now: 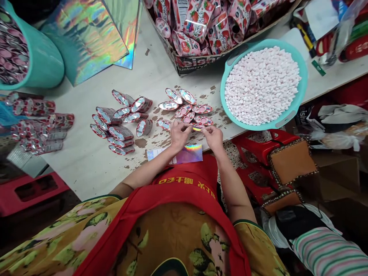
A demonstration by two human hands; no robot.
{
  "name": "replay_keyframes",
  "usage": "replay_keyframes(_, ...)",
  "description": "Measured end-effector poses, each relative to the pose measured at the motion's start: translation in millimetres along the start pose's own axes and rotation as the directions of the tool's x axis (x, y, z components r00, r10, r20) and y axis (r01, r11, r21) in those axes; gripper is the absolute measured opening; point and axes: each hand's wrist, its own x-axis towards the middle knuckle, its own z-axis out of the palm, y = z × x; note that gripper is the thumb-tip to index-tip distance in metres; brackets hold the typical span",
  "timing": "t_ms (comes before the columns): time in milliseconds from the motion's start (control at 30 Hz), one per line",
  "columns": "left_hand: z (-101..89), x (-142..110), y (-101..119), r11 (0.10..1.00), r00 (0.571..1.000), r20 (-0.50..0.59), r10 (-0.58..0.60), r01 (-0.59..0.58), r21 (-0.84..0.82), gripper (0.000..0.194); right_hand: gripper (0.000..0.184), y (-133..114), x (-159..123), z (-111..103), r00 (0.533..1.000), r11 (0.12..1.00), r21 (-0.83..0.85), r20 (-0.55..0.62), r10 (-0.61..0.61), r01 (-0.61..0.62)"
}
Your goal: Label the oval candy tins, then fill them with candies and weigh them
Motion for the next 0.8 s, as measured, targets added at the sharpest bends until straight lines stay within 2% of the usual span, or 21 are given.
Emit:
replay_keyframes(100, 7.6, 3.0, -2.5, 0.992, 1.0, 0.005, 0.02, -0.02, 0.125, 0.011, 0.029, -5.4, 4.2, 2.0, 0.999, 0.981, -0.195, -0.045, -0.009, 0.0)
replay_keyframes(200, 8.9, 7.8, -6.1, 0.977, 1.0, 0.009, 0.016, -0.018, 0.211, 0.015, 0.027, -13.6, 4.9, 0.8, 0.993, 0.915, -0.403, -0.112, -0.027, -0.02)
replay_keyframes(267, 6.3, 11.1, -8.9, 0.968, 1.0, 0.007, 0.017, -0.018, 0.251, 0.017, 0.031, -14.9, 5.0, -1.3, 0.984, 0.886, -0.46, -0.179, -0.022, -0.064)
replay_keyframes(367, 0.8, 13.2, -11.8, 0.965, 0.998, 0.035, 0.043, -0.05, 0.258, 0.017, 0.041, -7.6, 4.5, -2.0, 0.975, 0.924, -0.374, -0.222, -0.009, -0.077)
replay_keyframes(467, -2.4, 10.4, -11.5, 0.957, 0.989, 0.089, 0.12, -0.138, 0.253, 0.015, 0.039, 4.1, 2.3, 2.6, 0.991, 0.991, -0.119, -0.128, 0.046, -0.061)
replay_keyframes(533, -4.0, 7.4, -10.0, 0.938, 0.978, 0.121, 0.17, -0.198, 0.283, 0.015, 0.04, 9.2, 0.2, 6.5, 0.993, 0.994, 0.055, -0.065, 0.095, -0.092)
replay_keyframes(600, -8.1, 5.5, -9.7, 0.92, 0.97, 0.138, 0.201, -0.235, 0.312, 0.017, 0.042, 10.9, -1.5, 9.6, 0.993, 0.981, 0.157, -0.026, 0.115, -0.11)
replay_keyframes(700, -25.2, 6.7, -17.9, 0.927, 0.969, 0.102, 0.226, -0.246, 0.284, 0.016, 0.042, 8.7, -4.2, 16.1, 0.991, 0.979, 0.158, 0.064, 0.12, -0.129)
replay_keyframes(800, -54.9, 11.6, -39.9, 0.953, 0.979, 0.036, 0.198, -0.201, 0.228, 0.023, 0.038, 1.5, -9.3, 36.5, 0.98, 0.984, 0.106, 0.156, 0.127, -0.145)
